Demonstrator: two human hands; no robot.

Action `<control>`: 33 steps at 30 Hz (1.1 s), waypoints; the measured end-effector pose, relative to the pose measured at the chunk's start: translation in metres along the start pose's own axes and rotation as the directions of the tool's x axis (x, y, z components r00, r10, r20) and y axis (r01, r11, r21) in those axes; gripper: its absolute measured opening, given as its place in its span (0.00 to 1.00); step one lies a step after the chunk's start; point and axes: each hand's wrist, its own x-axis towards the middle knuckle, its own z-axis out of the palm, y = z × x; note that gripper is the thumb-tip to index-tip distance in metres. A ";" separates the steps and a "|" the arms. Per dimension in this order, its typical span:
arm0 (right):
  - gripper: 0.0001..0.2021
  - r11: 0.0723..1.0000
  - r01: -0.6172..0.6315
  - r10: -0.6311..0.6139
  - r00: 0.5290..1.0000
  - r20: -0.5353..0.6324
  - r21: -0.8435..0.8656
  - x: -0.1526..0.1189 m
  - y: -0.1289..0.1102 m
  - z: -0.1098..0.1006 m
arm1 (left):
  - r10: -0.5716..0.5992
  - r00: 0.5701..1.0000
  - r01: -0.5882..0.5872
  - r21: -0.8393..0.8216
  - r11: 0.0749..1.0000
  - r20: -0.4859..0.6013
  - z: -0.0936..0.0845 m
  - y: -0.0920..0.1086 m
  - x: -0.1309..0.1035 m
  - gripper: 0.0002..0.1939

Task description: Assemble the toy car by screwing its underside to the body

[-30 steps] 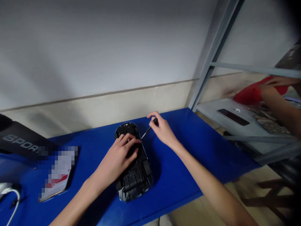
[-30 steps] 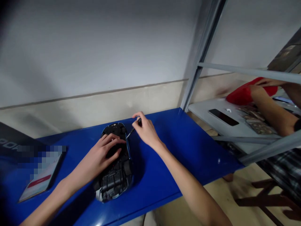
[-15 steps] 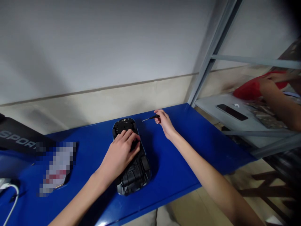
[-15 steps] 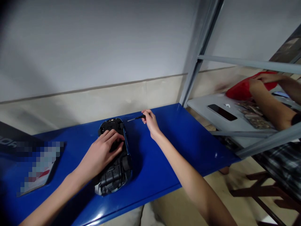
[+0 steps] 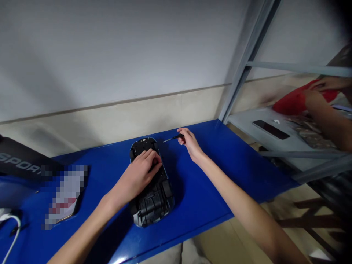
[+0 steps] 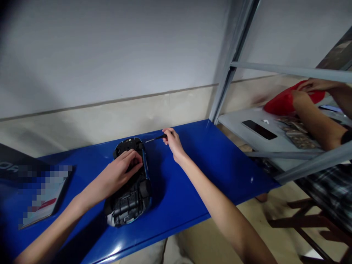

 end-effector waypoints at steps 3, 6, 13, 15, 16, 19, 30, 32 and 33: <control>0.05 1.000 -0.006 0.006 1.000 0.002 0.012 0.000 -0.002 -0.001 | -0.012 1.000 0.012 -0.062 0.998 0.005 -0.002 -0.003 -0.001 0.06; 0.05 1.000 -0.010 0.010 1.000 0.000 0.029 0.001 -0.003 -0.001 | -0.006 1.000 0.007 -0.072 0.997 0.019 -0.006 -0.003 -0.002 0.08; 0.06 0.996 0.005 -0.001 0.999 -0.050 0.084 0.003 -0.003 -0.002 | 0.074 0.997 -0.076 0.066 0.995 0.037 -0.009 0.007 0.007 0.11; 0.06 0.995 0.016 -0.009 0.998 -0.069 0.098 0.004 -0.003 -0.004 | 0.112 0.991 -0.122 0.155 0.980 0.069 -0.008 0.014 0.016 0.09; 0.06 0.994 0.021 -0.013 0.997 -0.078 0.104 0.005 -0.004 -0.005 | 0.128 0.987 -0.146 0.200 0.969 0.102 -0.007 0.018 0.022 0.09; 0.06 0.993 0.036 -0.024 0.995 -0.101 0.116 0.007 -0.004 -0.008 | 0.142 0.968 -0.207 0.337 0.918 0.208 -0.005 0.037 0.041 0.05; 0.06 0.989 0.056 -0.039 0.991 -0.128 0.136 0.009 -0.005 -0.011 | -0.162 0.845 -0.181 0.558 0.810 0.509 0.015 0.079 0.085 0.09; 0.06 0.989 0.056 -0.038 0.991 -0.129 0.140 0.010 -0.006 -0.011 | -0.174 0.846 -0.170 0.563 0.809 0.504 0.021 0.078 0.087 0.10; 0.06 0.988 0.056 -0.038 0.991 -0.131 0.142 0.010 -0.006 -0.011 | -0.177 0.848 -0.163 0.564 0.810 0.500 0.023 0.077 0.088 0.11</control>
